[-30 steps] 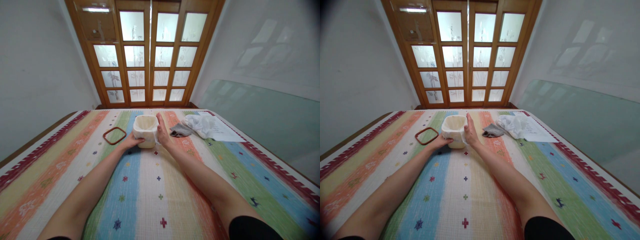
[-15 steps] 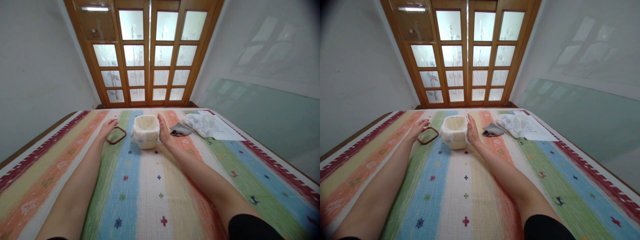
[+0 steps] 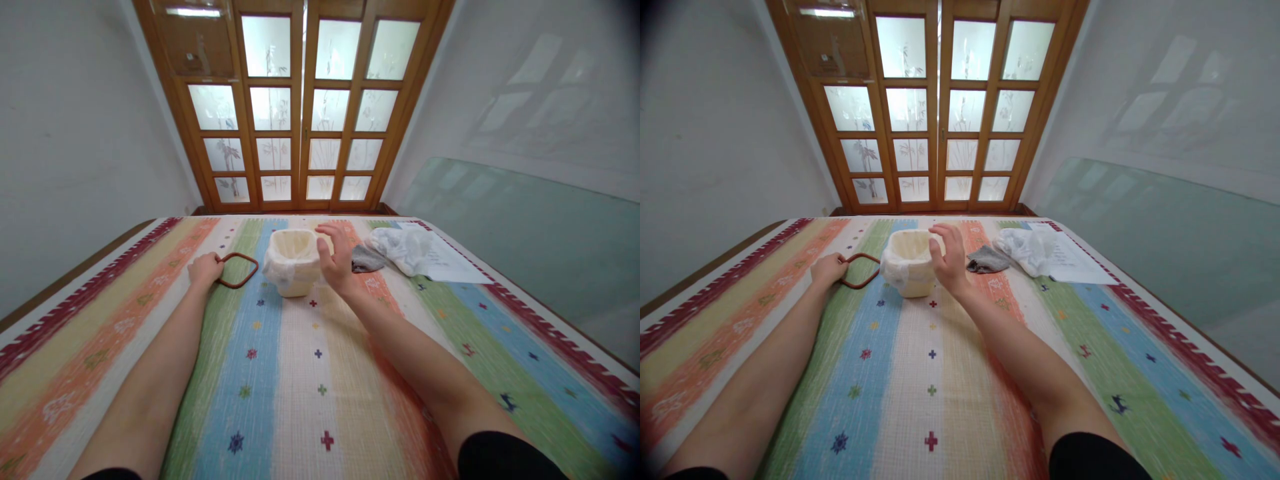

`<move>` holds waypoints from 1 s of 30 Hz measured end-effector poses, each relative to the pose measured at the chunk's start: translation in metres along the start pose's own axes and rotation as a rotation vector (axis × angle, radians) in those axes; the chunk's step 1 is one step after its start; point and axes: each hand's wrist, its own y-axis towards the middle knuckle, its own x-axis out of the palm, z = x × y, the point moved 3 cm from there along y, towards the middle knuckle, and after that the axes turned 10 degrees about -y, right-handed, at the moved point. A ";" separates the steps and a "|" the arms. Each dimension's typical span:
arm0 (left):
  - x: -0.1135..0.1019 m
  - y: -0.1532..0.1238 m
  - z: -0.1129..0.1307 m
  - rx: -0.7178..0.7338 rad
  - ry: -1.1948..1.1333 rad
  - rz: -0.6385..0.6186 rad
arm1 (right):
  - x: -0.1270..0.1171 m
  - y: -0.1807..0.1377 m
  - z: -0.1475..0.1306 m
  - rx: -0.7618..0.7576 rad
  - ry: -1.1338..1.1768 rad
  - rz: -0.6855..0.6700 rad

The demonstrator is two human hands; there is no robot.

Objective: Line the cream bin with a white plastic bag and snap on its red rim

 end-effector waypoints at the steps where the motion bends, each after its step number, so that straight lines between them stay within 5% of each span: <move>1: -0.001 0.000 0.001 -0.001 -0.018 0.018 | -0.003 0.001 -0.016 -0.079 -0.029 -0.050; 5: -0.011 0.002 0.003 -0.008 -0.185 0.149 | 0.002 -0.009 -0.062 -0.243 -0.210 -0.297; 11: -0.026 0.002 0.012 -0.037 -0.561 0.306 | 0.023 -0.031 -0.066 -0.229 -0.300 -0.470; 16: -0.040 -0.007 0.044 -0.057 -0.862 0.311 | 0.026 -0.029 -0.052 -0.249 -0.262 -0.461; 21: -0.057 -0.024 0.087 -0.006 -1.215 0.095 | 0.024 -0.023 -0.041 -0.278 -0.126 -0.492; 30: -0.075 -0.071 0.146 0.330 -1.156 0.045 | 0.001 0.001 -0.024 -0.207 -0.092 -0.228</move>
